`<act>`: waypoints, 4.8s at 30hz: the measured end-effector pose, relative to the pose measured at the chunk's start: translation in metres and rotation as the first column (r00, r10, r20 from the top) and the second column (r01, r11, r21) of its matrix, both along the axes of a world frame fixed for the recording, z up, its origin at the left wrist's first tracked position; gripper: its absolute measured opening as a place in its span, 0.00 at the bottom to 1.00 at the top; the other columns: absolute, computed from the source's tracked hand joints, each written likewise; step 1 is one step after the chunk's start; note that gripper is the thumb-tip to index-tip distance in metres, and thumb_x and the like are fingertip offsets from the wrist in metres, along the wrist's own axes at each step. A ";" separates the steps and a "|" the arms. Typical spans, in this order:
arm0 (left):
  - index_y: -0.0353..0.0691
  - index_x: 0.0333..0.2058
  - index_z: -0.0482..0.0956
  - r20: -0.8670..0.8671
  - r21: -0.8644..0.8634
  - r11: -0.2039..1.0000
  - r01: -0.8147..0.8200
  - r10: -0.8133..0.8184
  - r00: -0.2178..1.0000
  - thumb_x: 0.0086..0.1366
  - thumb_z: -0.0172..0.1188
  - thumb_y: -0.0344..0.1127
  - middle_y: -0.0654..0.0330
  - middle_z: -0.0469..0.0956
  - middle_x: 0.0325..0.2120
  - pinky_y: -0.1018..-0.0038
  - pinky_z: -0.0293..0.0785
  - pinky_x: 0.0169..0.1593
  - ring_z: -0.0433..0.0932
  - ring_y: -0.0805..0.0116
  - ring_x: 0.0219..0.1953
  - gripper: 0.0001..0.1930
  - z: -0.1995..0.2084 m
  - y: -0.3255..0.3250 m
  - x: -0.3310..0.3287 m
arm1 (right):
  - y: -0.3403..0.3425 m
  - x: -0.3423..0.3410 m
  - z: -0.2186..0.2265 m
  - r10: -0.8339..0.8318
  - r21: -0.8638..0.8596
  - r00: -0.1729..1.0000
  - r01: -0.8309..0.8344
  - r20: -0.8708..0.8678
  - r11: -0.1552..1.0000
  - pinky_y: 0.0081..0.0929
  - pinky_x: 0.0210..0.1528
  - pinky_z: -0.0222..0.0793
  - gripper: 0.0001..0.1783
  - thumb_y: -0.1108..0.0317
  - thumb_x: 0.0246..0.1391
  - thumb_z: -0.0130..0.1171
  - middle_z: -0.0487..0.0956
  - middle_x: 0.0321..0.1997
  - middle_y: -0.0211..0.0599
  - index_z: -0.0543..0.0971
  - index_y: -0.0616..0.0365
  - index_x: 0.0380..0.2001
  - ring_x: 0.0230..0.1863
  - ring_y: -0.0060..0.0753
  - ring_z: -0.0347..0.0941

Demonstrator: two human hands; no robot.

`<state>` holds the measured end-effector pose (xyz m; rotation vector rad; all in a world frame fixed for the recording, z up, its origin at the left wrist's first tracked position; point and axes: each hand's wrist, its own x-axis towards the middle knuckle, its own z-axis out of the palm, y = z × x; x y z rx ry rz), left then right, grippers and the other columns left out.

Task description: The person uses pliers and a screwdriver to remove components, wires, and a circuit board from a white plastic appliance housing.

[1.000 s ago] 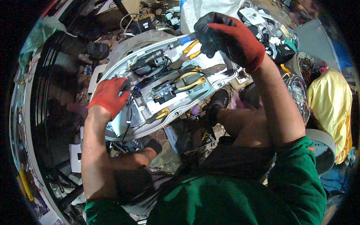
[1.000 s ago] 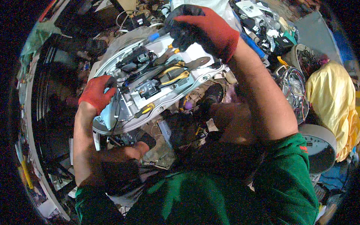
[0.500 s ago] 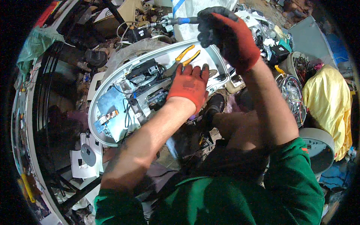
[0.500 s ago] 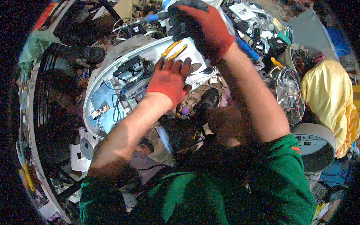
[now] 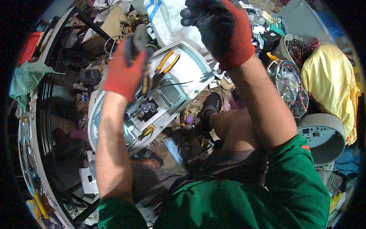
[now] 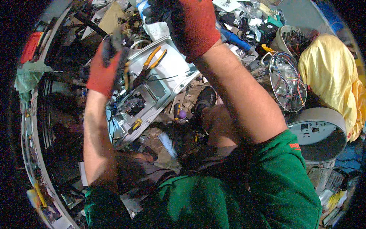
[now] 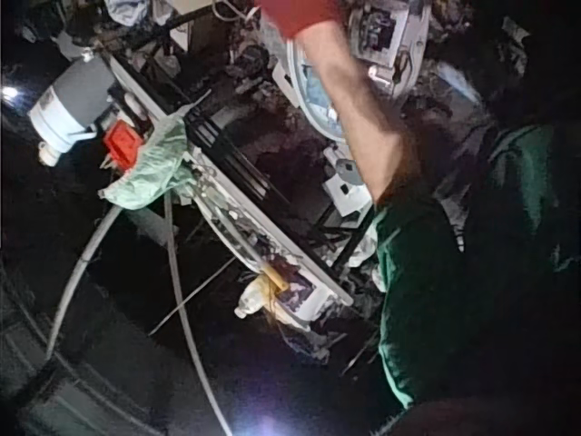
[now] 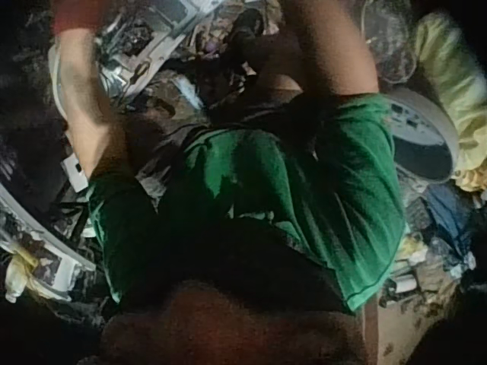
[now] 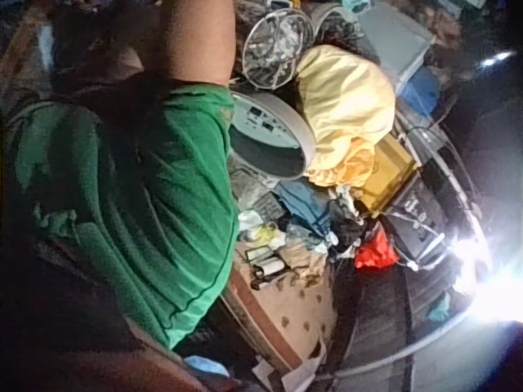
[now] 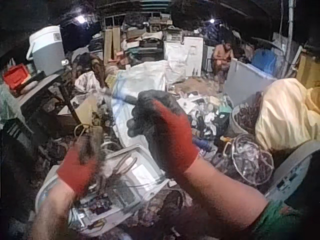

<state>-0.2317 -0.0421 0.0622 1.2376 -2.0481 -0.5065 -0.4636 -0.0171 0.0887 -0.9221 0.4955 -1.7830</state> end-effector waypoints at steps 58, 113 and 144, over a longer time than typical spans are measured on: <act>0.37 0.53 0.74 0.523 0.261 0.959 0.114 -0.239 0.818 0.63 0.56 0.46 0.47 0.73 0.53 0.60 0.64 0.61 0.70 0.47 0.56 0.24 -0.064 0.073 0.123 | -0.039 0.038 -0.116 0.274 0.318 -0.169 -0.358 -0.947 0.878 0.42 0.49 0.71 0.16 0.63 0.55 0.56 0.80 0.39 0.47 0.76 0.54 0.46 0.44 0.51 0.77; 0.37 0.45 0.79 -0.315 0.654 0.655 0.379 -0.220 0.923 0.64 0.60 0.34 0.58 0.83 0.37 0.72 0.73 0.48 0.79 0.70 0.40 0.13 -0.056 0.115 0.050 | 0.011 0.111 -0.006 0.393 0.217 0.831 -0.331 -0.395 0.918 0.19 0.20 0.59 0.13 0.65 0.63 0.52 0.71 0.23 0.28 0.73 0.61 0.47 0.19 0.17 0.63; 0.39 0.45 0.80 -0.246 0.643 0.741 0.192 -0.038 0.969 0.61 0.60 0.32 0.59 0.83 0.36 0.73 0.73 0.45 0.78 0.72 0.37 0.13 -0.049 0.087 0.084 | 0.028 0.104 0.008 0.163 -0.041 0.641 -0.291 -0.750 0.956 0.29 0.58 0.66 0.20 0.73 0.53 0.52 0.77 0.51 0.41 0.77 0.61 0.50 0.53 0.34 0.73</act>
